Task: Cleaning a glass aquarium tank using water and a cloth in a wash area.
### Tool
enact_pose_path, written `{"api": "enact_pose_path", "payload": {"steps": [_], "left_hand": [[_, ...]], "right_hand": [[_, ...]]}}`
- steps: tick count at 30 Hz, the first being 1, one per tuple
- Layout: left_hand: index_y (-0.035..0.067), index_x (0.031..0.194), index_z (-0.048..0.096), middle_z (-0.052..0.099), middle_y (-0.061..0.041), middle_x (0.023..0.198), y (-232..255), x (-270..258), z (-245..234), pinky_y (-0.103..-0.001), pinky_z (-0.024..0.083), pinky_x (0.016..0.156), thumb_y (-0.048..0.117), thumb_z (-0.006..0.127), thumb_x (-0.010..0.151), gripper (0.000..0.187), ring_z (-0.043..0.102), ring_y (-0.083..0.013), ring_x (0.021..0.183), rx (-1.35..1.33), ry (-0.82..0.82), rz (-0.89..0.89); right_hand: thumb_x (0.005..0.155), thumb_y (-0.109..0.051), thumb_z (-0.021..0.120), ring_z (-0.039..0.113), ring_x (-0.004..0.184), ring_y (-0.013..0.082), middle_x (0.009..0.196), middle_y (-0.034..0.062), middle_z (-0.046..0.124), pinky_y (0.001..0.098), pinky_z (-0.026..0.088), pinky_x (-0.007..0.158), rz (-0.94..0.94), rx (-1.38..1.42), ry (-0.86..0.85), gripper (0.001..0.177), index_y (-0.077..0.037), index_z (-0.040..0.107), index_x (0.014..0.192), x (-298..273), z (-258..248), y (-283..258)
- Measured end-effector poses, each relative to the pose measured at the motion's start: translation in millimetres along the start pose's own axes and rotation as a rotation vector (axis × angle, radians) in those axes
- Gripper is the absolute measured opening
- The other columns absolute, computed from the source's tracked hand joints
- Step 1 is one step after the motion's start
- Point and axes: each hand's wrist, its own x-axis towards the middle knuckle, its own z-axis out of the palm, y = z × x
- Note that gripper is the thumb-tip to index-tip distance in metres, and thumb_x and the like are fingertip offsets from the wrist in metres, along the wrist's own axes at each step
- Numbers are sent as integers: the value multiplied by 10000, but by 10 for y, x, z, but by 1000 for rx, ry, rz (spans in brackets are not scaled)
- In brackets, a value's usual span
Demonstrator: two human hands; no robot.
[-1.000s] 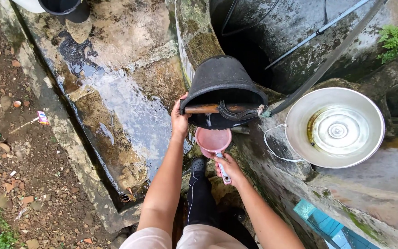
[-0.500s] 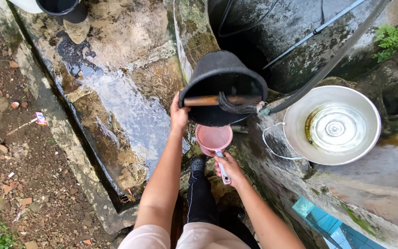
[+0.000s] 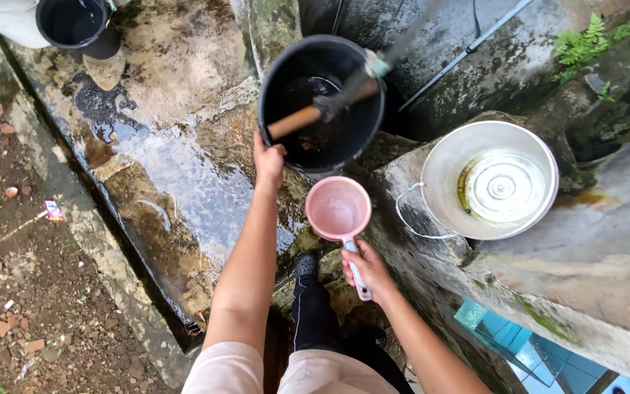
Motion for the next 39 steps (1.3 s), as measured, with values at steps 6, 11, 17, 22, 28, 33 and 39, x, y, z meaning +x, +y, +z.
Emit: {"api": "enact_pose_path", "payload": {"steps": [6,11,17,22,28,33,39], "left_hand": [[148,1419,469,544,-109,899,64,154,58,-304,378,363,-55,575,757,700,486,-206,543,-25,50,-147],[176,1372,388,612,-116,1029,437,-39,187,-443,626,520,-18,546,767,655,692,-273,732,-11,39,-260],[202,1472,334,583,-122,1297,573,-226,143,-510,681,704,159,611,879,656,674,-303,1080,96,-40,-266],[237,1543,280,531,-130,1445,566,-461,236,-535,632,790,361,636,926,723,622,-339,1190,85,-56,-266],[250,1545,269,431,-21,1495,170,-648,126,-517,605,816,487,620,924,753,577,-306,1062,-17,-53,-285],[115,1225,523,647,-74,1151,-536,-1126,-67,-373,578,652,485,630,938,481,669,-188,813,102,68,-245],[57,971,728,733,-47,834,-1030,-2103,6,-312,469,515,244,604,956,225,699,-164,667,276,-126,-347]], "right_hand": [[948,-128,639,537,534,101,762,38,557,263,425,405,-82,-77,25,357,-77,512,1277,-679,-126,-207],[948,-114,639,536,524,106,764,48,566,272,435,400,-148,-50,34,325,-44,499,1232,-1162,-333,-324],[949,-111,634,530,505,103,744,43,554,271,440,390,-243,-67,72,305,-27,501,1210,-1586,-493,-415],[947,-117,630,523,478,100,691,46,549,273,443,377,-279,-74,64,312,-20,515,1220,-1837,-616,-394],[932,-113,649,513,436,112,620,42,551,276,433,371,-252,-100,81,364,-19,518,1258,-2167,-776,-264],[940,-113,662,500,432,113,608,39,546,283,425,373,-214,-91,8,376,-6,521,1272,-2483,-1050,-78],[966,-130,664,488,464,94,642,13,521,270,420,394,-198,-51,-74,379,-25,534,1307,-3186,-1433,173]]}}
